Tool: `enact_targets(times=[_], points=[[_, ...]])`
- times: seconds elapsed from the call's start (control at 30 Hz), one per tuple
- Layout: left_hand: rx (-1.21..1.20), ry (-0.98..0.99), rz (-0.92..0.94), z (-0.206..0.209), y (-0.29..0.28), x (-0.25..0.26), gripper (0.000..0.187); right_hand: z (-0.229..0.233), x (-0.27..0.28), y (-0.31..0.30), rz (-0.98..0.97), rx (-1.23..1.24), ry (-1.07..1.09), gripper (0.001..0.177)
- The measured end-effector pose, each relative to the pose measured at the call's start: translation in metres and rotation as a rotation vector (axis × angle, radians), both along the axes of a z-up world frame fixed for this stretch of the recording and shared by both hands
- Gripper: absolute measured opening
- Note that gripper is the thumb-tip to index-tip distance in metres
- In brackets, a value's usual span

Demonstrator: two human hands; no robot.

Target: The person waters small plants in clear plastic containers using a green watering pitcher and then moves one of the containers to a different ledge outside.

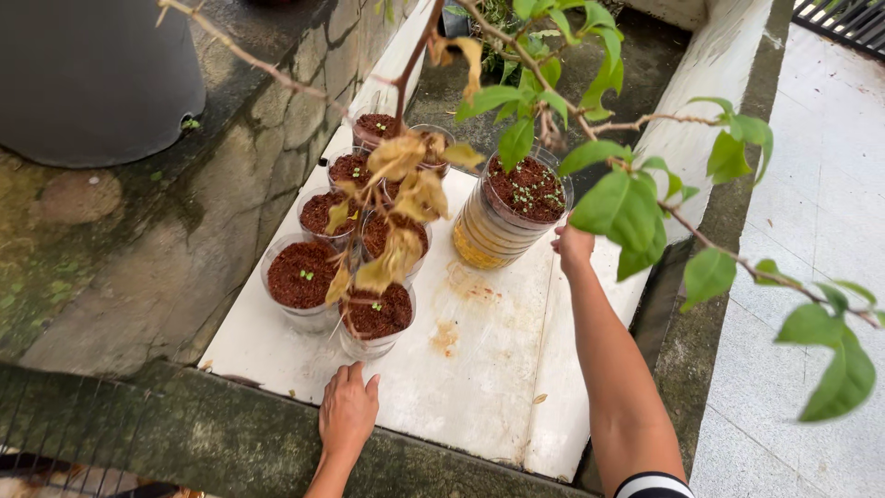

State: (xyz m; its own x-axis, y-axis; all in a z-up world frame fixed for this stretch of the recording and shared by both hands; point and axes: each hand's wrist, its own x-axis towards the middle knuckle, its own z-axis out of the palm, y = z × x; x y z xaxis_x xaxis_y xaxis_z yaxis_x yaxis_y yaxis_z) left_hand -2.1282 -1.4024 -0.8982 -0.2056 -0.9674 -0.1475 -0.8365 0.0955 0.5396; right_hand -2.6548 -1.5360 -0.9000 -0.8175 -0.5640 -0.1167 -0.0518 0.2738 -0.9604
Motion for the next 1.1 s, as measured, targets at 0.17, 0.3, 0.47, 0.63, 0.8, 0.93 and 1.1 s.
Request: enact_targets(times=[0.17,0.3,0.47,0.63,0.8,0.93,1.1], points=[[0.02,-0.027,-0.024,-0.002,-0.001,0.0,0.04,0.011,-0.04,-0.008,0.105,0.001,0.18,0.029],[0.076,-0.03,-0.046,-0.011,-0.005,0.002,0.043,0.016,-0.049,-0.018,0.137,0.041,0.201,0.03],[-0.054,0.002,-0.068,-0.017,0.0,0.004,0.045,0.028,-0.045,-0.007,0.192,0.035,0.446,0.018],[0.089,-0.055,-0.085,-0.014,-0.006,0.001,0.046,0.029,-0.034,0.003,0.225,-0.045,0.251,0.024],[0.028,-0.035,-0.055,-0.01,-0.005,-0.001,0.047,0.025,-0.008,0.035,0.075,-0.065,0.226,0.02],[0.039,-0.061,-0.064,-0.011,-0.006,-0.002,0.047,0.017,0.015,0.053,0.006,0.0,0.213,0.021],[-0.034,-0.085,-0.072,-0.018,0.002,-0.005,0.043,0.018,0.062,0.05,-0.281,-0.092,-0.221,0.029]])
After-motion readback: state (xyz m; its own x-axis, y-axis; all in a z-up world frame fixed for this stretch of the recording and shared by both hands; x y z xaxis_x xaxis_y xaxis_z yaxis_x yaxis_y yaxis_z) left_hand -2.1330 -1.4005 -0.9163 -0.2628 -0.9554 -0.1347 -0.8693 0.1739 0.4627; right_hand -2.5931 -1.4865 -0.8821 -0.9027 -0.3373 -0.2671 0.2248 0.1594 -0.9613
